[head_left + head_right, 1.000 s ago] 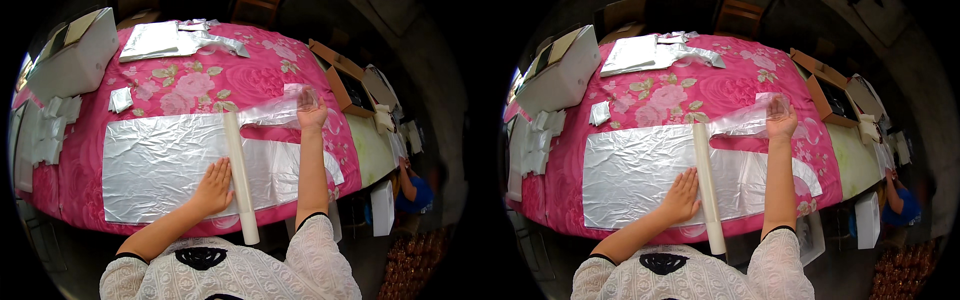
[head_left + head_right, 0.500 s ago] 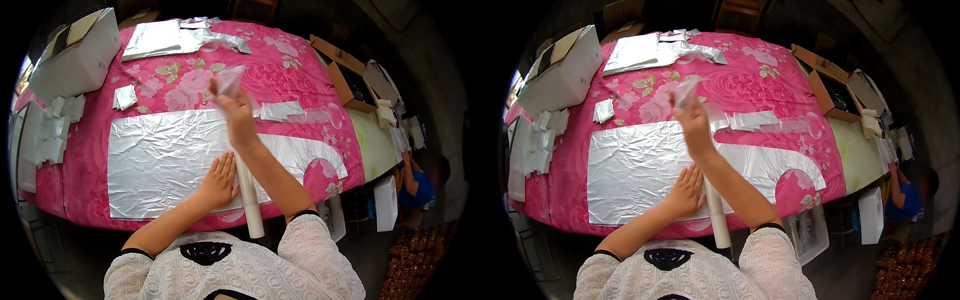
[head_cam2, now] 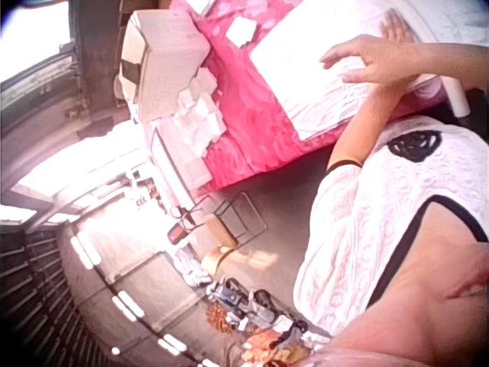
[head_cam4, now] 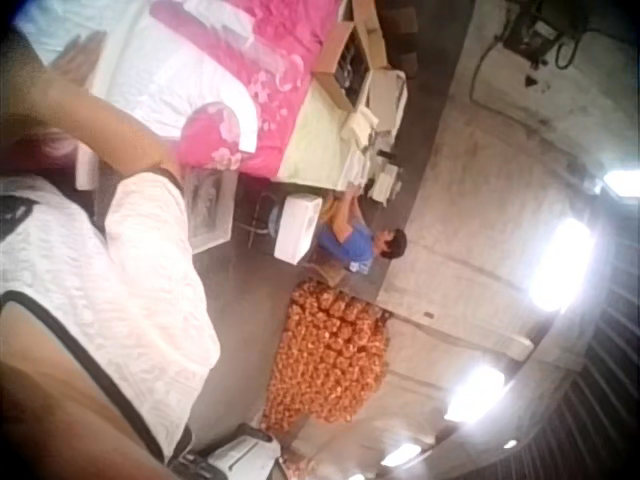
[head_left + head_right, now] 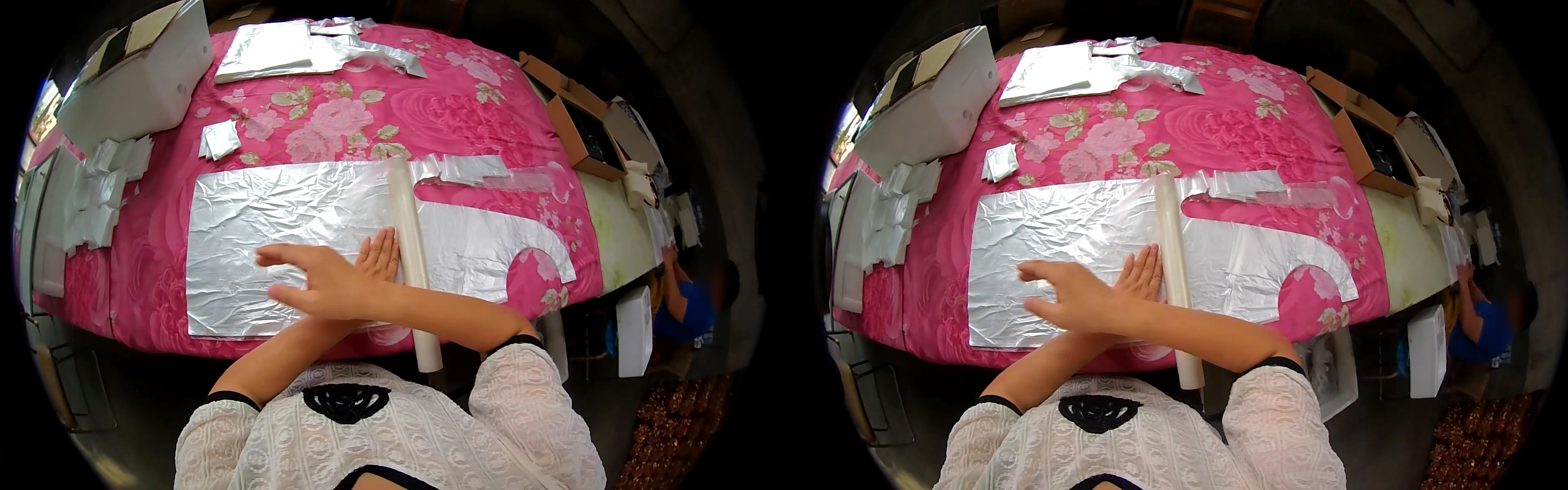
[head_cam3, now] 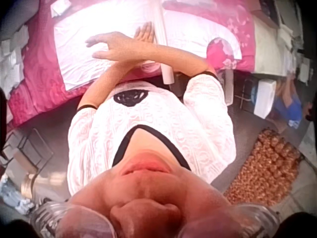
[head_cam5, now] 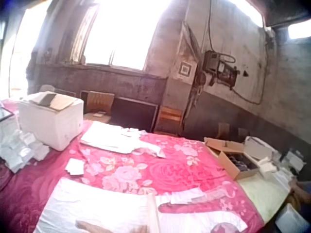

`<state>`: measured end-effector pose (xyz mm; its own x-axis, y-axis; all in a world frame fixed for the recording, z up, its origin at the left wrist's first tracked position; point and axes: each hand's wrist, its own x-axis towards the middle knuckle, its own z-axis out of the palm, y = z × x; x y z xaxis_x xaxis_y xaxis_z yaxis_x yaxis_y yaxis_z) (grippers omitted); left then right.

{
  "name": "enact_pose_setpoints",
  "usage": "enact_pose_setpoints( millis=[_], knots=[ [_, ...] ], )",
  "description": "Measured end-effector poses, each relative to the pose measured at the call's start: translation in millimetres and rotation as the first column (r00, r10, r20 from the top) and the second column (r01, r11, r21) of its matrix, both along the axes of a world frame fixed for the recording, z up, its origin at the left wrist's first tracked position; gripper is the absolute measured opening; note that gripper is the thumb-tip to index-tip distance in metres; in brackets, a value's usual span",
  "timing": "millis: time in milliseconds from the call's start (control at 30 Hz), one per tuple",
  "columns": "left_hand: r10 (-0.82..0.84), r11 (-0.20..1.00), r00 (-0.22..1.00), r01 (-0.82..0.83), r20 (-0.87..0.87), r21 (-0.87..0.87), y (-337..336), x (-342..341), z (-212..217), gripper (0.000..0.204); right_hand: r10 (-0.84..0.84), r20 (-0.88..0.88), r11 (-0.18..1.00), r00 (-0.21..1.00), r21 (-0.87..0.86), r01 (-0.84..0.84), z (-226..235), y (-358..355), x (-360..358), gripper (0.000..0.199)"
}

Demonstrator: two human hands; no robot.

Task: The person wraps small white rectangular items in clear plastic film on a pink floral table. They unroll the film, place an item, fold the film around it, and set the wrapped item aside. The process is repeated for several items.

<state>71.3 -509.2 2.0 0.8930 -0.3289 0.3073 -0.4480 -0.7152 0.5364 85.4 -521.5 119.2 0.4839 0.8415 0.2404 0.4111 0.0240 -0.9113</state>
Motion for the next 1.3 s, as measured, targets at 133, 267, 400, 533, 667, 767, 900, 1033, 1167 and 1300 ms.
enact_pose_setpoints(
  millis=[133, 267, 400, 533, 667, 767, 900, 1033, 1167, 1300],
  knots=[
    [0.001, 0.994, 0.985, -0.021, 0.171, 0.111, 2, 1, 12, 0.067, -0.273, 0.35, 0.919, 0.896, -0.18, 0.351, -8, -96, 27, 0.046],
    [0.009, 0.998, 1.0, -0.01, 0.008, 0.058, 8, -4, 30, 0.058, -0.143, 0.62, 0.904, 0.771, -0.234, 0.357, -34, -167, 40, 0.046],
    [-0.011, 0.998, 1.0, 0.011, 0.003, -0.057, 49, -21, 57, 0.049, -0.014, 0.699, 0.901, 0.715, -0.301, 0.311, -46, -185, 44, 0.049],
    [0.103, 0.994, 0.99, -0.098, 0.096, -0.057, 106, -30, 65, 0.043, -0.016, 0.649, 0.902, 0.76, -0.32, 0.292, -49, -163, 37, 0.048],
    [0.355, 0.933, 0.935, -0.353, 0.019, -0.07, 164, -59, 61, 0.039, 0.106, 0.475, 0.899, 0.874, -0.42, 0.119, -39, -88, 15, 0.036],
    [0.48, 0.875, 0.875, -0.482, 0.067, 0.034, 192, -87, 65, 0.037, 0.198, -0.042, 0.904, 0.979, -0.379, -0.199, -22, -28, -3, 0.035],
    [0.545, 0.835, 0.838, -0.545, 0.023, 0.076, 215, -136, 74, 0.038, 0.214, -0.266, 0.976, 0.94, 0.02, -0.217, -8, -2, -5, 0.03],
    [0.587, 0.809, 0.809, -0.586, -0.039, 0.034, 225, -187, 80, 0.035, -0.018, 0.334, 0.999, 0.943, -0.032, 0.031, -35, -5, 21, 0.02],
    [0.63, 0.769, 0.763, -0.639, -0.144, -0.02, 217, -220, 77, 0.035, 0.035, 0.707, 0.998, 0.706, -0.062, 0.013, -58, -1, 43, 0.035],
    [0.629, 0.729, 0.733, -0.672, -0.259, -0.132, 196, -229, 76, 0.038, 0.156, 0.784, 0.987, 0.6, -0.142, -0.072, -61, 25, 50, 0.042]
  ],
)
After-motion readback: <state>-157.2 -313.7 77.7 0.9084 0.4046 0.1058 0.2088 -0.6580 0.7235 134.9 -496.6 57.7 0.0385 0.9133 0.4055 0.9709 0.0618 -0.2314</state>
